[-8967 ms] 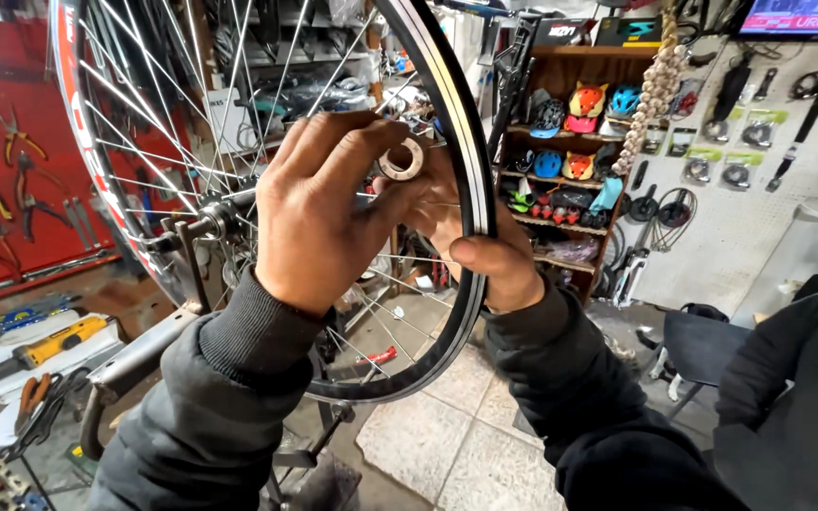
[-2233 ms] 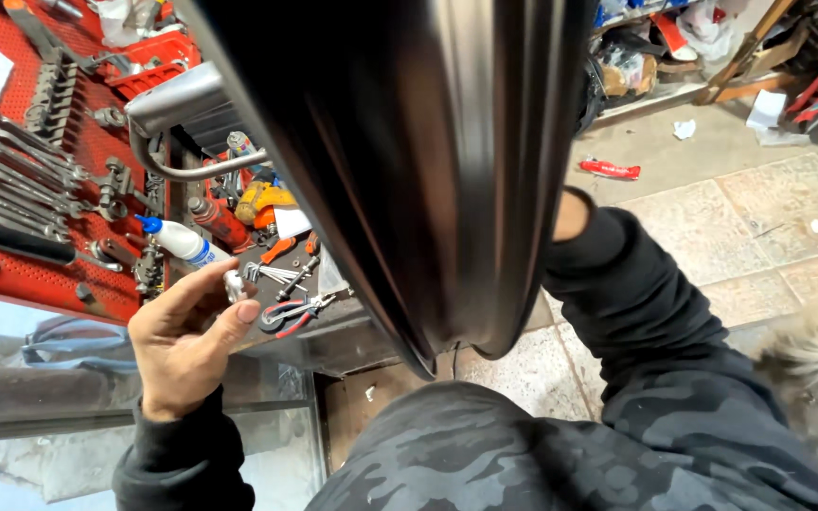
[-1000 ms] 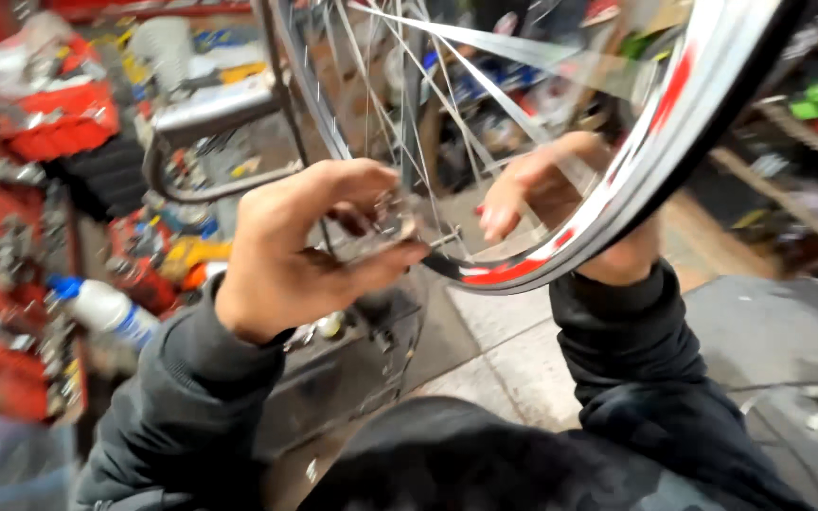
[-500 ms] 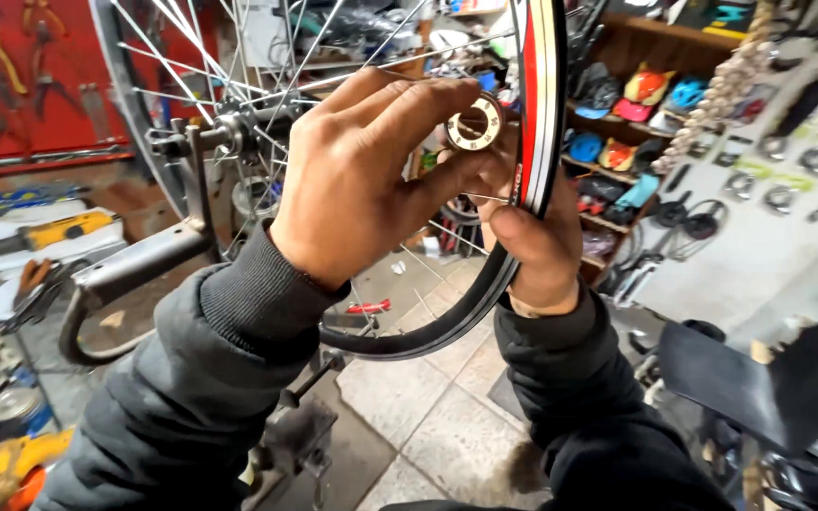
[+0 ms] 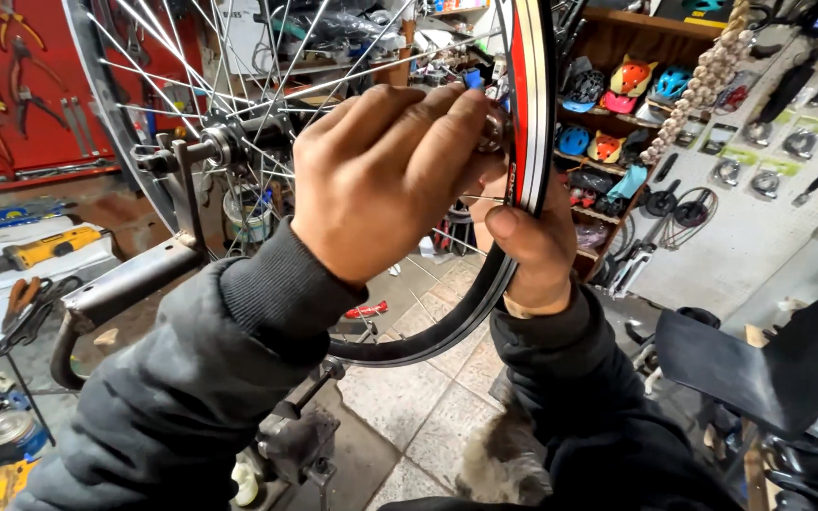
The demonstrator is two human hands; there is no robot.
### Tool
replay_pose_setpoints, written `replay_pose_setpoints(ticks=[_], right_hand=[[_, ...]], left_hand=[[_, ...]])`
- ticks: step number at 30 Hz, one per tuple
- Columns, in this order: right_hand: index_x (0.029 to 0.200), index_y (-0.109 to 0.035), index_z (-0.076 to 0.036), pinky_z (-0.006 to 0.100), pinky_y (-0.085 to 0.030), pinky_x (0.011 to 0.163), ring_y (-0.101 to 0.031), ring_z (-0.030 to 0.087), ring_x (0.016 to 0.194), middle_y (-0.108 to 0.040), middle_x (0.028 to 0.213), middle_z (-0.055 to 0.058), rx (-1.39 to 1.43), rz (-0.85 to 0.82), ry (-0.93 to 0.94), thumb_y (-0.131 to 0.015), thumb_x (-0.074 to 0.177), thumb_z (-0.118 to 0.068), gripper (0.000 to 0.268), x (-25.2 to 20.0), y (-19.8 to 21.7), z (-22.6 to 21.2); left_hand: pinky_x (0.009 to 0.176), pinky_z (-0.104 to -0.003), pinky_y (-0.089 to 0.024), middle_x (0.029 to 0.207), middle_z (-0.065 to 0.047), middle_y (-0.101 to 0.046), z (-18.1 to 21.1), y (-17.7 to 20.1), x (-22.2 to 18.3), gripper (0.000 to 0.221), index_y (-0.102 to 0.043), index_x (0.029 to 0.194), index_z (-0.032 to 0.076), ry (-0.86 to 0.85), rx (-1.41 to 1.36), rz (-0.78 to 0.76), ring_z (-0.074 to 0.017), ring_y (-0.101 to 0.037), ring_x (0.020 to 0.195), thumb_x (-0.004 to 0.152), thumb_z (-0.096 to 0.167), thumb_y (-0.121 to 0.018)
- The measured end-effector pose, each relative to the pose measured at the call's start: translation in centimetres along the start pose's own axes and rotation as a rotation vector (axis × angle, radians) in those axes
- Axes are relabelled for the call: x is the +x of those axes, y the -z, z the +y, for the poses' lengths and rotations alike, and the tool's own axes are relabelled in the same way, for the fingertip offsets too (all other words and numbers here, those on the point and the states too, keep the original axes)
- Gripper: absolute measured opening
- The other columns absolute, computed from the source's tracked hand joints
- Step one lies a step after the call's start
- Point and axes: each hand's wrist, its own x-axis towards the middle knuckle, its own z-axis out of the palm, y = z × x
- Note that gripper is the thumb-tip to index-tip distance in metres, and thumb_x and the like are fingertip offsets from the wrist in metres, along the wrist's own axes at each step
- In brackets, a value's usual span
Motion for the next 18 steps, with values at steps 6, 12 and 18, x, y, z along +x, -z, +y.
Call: replay_pose_setpoints(ticks=[6,12,18], right_hand=[[0.159,-0.037,0.003,0.036,-0.041,0.115,-0.054,0.022,0.131,-0.054,0.143,0.012,-0.075,0.006,-0.021,-0.074,0.098,-0.026,0.078,0.6,-1.7,-2.0],[0.164,-0.027,-0.001,0.034,-0.035,0.121,-0.045,0.021,0.143,-0.046,0.157,0.01,-0.193,0.028,0.011,-0.073,0.097,-0.028,0.086,2.2,-2.6,-2.6],[0.167,-0.022,-0.006,0.036,-0.036,0.122,-0.042,0.019,0.144,-0.04,0.157,0.006,-0.176,-0.037,-0.029,-0.074,0.101,-0.028,0.087,3.0,-2.5,-2.8]], left_hand=[[0.076,-0.029,-0.055,0.114,-0.008,-0.073,2.1,0.8,2.4,0.032,-0.068,0.124,0.001,-0.014,0.336,-0.086,-0.0166,-0.067,0.09,0.095,0.014,-0.071],[0.058,-0.028,-0.048,0.099,-0.006,-0.075,0.3,2.3,6.0,0.025,-0.072,0.108,0.001,-0.095,0.342,-0.206,-0.015,-0.067,0.074,0.088,0.016,-0.074],[0.08,-0.028,-0.06,0.109,-0.009,-0.074,-3.9,2.4,8.6,0.019,-0.071,0.117,0.0,0.168,-0.716,-0.574,-0.0164,-0.074,0.094,0.098,0.002,-0.07]])
